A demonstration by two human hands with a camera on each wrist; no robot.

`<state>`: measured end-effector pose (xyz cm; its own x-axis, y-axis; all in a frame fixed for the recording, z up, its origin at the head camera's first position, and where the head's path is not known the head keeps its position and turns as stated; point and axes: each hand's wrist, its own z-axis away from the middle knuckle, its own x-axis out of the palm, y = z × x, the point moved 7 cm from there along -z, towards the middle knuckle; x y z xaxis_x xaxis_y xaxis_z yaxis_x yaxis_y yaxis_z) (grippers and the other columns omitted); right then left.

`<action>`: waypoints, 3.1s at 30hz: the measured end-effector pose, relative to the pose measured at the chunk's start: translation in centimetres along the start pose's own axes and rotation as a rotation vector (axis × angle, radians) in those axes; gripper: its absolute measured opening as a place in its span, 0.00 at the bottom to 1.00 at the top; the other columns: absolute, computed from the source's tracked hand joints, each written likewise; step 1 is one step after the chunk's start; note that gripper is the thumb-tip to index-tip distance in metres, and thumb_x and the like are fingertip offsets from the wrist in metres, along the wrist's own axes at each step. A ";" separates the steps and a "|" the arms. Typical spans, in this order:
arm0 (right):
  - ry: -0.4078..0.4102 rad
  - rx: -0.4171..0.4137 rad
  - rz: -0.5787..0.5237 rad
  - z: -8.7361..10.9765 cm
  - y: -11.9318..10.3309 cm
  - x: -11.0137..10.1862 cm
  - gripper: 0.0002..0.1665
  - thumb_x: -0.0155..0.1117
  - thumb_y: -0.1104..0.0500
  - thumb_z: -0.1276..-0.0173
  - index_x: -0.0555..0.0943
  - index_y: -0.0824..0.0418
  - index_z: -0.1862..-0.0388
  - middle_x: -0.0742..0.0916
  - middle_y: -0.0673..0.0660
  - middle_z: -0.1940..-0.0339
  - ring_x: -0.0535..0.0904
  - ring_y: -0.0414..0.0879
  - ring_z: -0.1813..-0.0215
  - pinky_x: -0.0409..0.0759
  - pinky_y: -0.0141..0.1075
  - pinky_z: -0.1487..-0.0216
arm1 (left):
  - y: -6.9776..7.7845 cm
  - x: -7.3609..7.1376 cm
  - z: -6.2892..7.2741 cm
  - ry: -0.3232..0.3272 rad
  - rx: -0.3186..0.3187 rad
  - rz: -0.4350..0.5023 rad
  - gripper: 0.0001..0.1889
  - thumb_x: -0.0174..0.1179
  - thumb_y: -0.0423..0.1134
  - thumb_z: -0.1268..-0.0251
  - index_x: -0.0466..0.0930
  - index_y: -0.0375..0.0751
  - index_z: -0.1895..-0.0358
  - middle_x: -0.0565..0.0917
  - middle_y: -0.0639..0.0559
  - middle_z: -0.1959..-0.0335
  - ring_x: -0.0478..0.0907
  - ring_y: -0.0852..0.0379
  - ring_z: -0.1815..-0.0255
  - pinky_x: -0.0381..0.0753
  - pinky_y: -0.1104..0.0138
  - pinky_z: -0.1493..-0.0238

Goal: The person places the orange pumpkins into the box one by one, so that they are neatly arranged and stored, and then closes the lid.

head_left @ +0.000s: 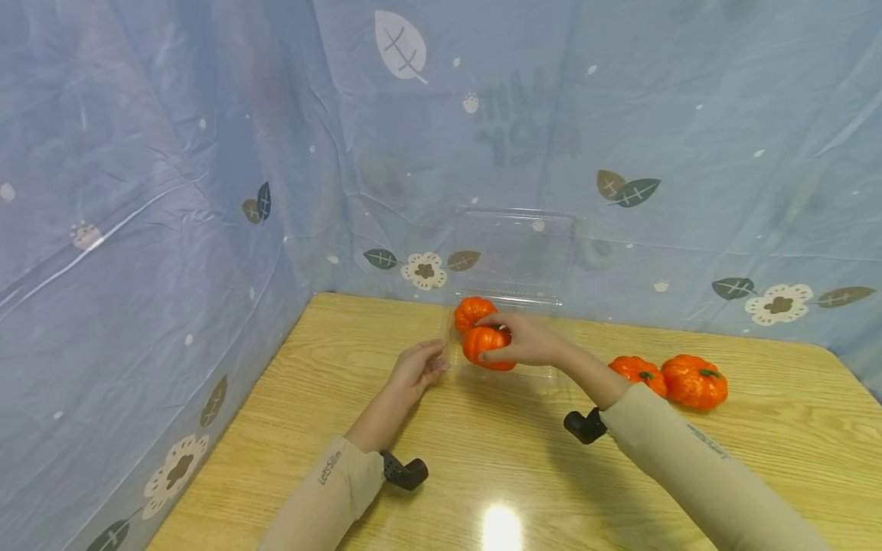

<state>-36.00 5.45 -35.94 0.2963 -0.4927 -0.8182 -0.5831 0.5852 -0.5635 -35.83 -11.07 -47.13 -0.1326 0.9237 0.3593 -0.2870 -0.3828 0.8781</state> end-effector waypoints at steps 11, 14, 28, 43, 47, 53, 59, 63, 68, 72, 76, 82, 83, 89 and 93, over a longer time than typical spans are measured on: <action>-0.037 0.012 0.010 -1.0 0.4 0.9 0.29 0.66 0.50 0.45 0.76 0.64 0.47 0.82 0.63 0.52 0.79 0.54 0.52 0.80 0.44 0.54 | 0.1 0.4 -0.2 -0.008 -0.004 0.002 0.19 0.57 0.34 0.37 0.71 0.27 0.46 0.73 0.52 0.71 0.73 0.61 0.73 0.80 0.74 0.69; -0.057 0.021 0.007 -1.2 0.5 1.2 0.29 0.66 0.50 0.45 0.76 0.63 0.46 0.82 0.63 0.52 0.78 0.55 0.52 0.80 0.45 0.53 | 0.1 0.4 -0.2 -0.013 -0.005 0.003 0.19 0.57 0.34 0.37 0.71 0.27 0.46 0.73 0.53 0.71 0.73 0.60 0.73 0.79 0.74 0.69; -0.094 0.058 -0.054 -2.0 1.3 2.3 0.28 0.64 0.52 0.43 0.72 0.65 0.47 0.80 0.65 0.50 0.76 0.57 0.48 0.76 0.48 0.48 | 0.0 0.2 -0.3 -0.012 -0.010 0.015 0.16 0.57 0.34 0.37 0.72 0.29 0.49 0.74 0.54 0.75 0.75 0.60 0.77 0.78 0.74 0.73; -0.026 0.030 -0.130 -2.0 1.9 2.9 0.24 0.66 0.53 0.43 0.73 0.64 0.52 0.81 0.63 0.52 0.77 0.56 0.49 0.78 0.47 0.49 | -0.2 0.1 -0.5 -0.018 -0.006 0.038 0.11 0.57 0.33 0.37 0.74 0.32 0.55 0.76 0.55 0.77 0.74 0.61 0.79 0.78 0.75 0.74; 0.003 0.014 -0.107 -2.0 1.9 2.8 0.25 0.67 0.53 0.43 0.74 0.66 0.50 0.80 0.64 0.51 0.76 0.57 0.47 0.77 0.48 0.48 | -0.2 0.1 -0.4 -0.016 -0.012 0.028 0.11 0.58 0.34 0.37 0.74 0.32 0.55 0.76 0.56 0.78 0.74 0.62 0.80 0.77 0.75 0.75; 0.049 -0.025 -0.080 -1.9 1.7 2.6 0.27 0.68 0.53 0.43 0.76 0.69 0.50 0.81 0.64 0.51 0.77 0.57 0.48 0.78 0.48 0.48 | -0.3 0.0 -0.4 -0.010 -0.015 0.014 0.14 0.58 0.34 0.37 0.74 0.31 0.52 0.76 0.56 0.76 0.75 0.62 0.78 0.78 0.76 0.74; 0.052 -0.013 -0.073 -1.6 1.7 2.8 0.28 0.66 0.52 0.41 0.75 0.69 0.48 0.82 0.65 0.52 0.78 0.57 0.49 0.79 0.48 0.50 | -0.2 0.0 -0.3 -0.015 -0.009 0.024 0.14 0.57 0.34 0.37 0.73 0.30 0.52 0.75 0.55 0.75 0.74 0.62 0.77 0.78 0.75 0.74; 0.040 -0.002 -0.055 -1.4 1.7 2.9 0.27 0.63 0.51 0.38 0.74 0.67 0.47 0.83 0.63 0.55 0.79 0.54 0.53 0.79 0.45 0.53 | -0.2 0.1 -0.3 -0.022 -0.003 0.025 0.14 0.57 0.34 0.37 0.73 0.29 0.51 0.75 0.55 0.76 0.74 0.62 0.78 0.78 0.76 0.74; 0.035 -0.025 -0.030 -1.3 1.5 2.9 0.26 0.61 0.51 0.36 0.74 0.66 0.46 0.84 0.61 0.58 0.79 0.49 0.57 0.79 0.40 0.57 | -0.3 0.1 -0.2 -0.022 -0.006 0.016 0.16 0.57 0.34 0.36 0.72 0.28 0.49 0.75 0.55 0.76 0.74 0.62 0.80 0.76 0.77 0.77; 0.032 -0.028 -0.059 -1.0 1.3 2.8 0.27 0.61 0.52 0.36 0.71 0.69 0.45 0.82 0.64 0.54 0.78 0.54 0.52 0.79 0.44 0.53 | -0.2 0.1 -0.1 -0.024 -0.004 0.008 0.17 0.57 0.34 0.37 0.72 0.28 0.48 0.75 0.55 0.76 0.74 0.62 0.80 0.76 0.77 0.77; 0.033 -0.014 -0.090 -0.8 1.4 2.7 0.26 0.62 0.52 0.36 0.70 0.68 0.48 0.81 0.64 0.52 0.77 0.56 0.50 0.78 0.44 0.52 | -0.1 0.2 0.0 -0.027 -0.004 0.000 0.18 0.57 0.35 0.36 0.71 0.28 0.47 0.75 0.55 0.75 0.74 0.63 0.79 0.77 0.77 0.76; 0.065 -0.040 -0.051 -0.6 1.8 2.4 0.26 0.63 0.50 0.37 0.72 0.66 0.47 0.82 0.61 0.52 0.78 0.54 0.51 0.79 0.43 0.54 | -0.2 0.2 -0.1 -0.026 -0.011 -0.001 0.18 0.57 0.35 0.37 0.71 0.28 0.46 0.75 0.55 0.75 0.75 0.62 0.79 0.77 0.77 0.76; 0.072 -0.048 -0.044 -0.6 1.8 2.3 0.27 0.63 0.50 0.37 0.73 0.66 0.46 0.82 0.61 0.51 0.78 0.54 0.51 0.79 0.44 0.54 | -0.2 0.2 -0.1 -0.025 -0.009 0.003 0.19 0.57 0.35 0.37 0.71 0.28 0.46 0.75 0.55 0.75 0.75 0.62 0.79 0.77 0.77 0.76; 0.091 -0.038 -0.011 0.1 2.0 1.4 0.27 0.63 0.50 0.38 0.75 0.66 0.47 0.83 0.60 0.52 0.78 0.54 0.52 0.79 0.47 0.57 | -0.3 0.3 0.0 -0.015 -0.007 0.020 0.18 0.57 0.33 0.37 0.70 0.27 0.47 0.75 0.55 0.76 0.74 0.62 0.80 0.78 0.77 0.76; 0.089 -0.025 -0.037 0.4 2.1 0.8 0.26 0.64 0.51 0.38 0.75 0.67 0.47 0.82 0.61 0.51 0.78 0.56 0.51 0.79 0.51 0.54 | -0.2 0.3 0.0 -0.008 -0.005 0.021 0.18 0.57 0.33 0.37 0.70 0.27 0.47 0.74 0.55 0.76 0.74 0.62 0.79 0.78 0.76 0.75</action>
<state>-36.68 6.54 -37.86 0.2496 -0.5697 -0.7830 -0.5921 0.5500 -0.5889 -35.84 -10.75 -47.25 -0.1316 0.9154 0.3804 -0.2891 -0.4025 0.8686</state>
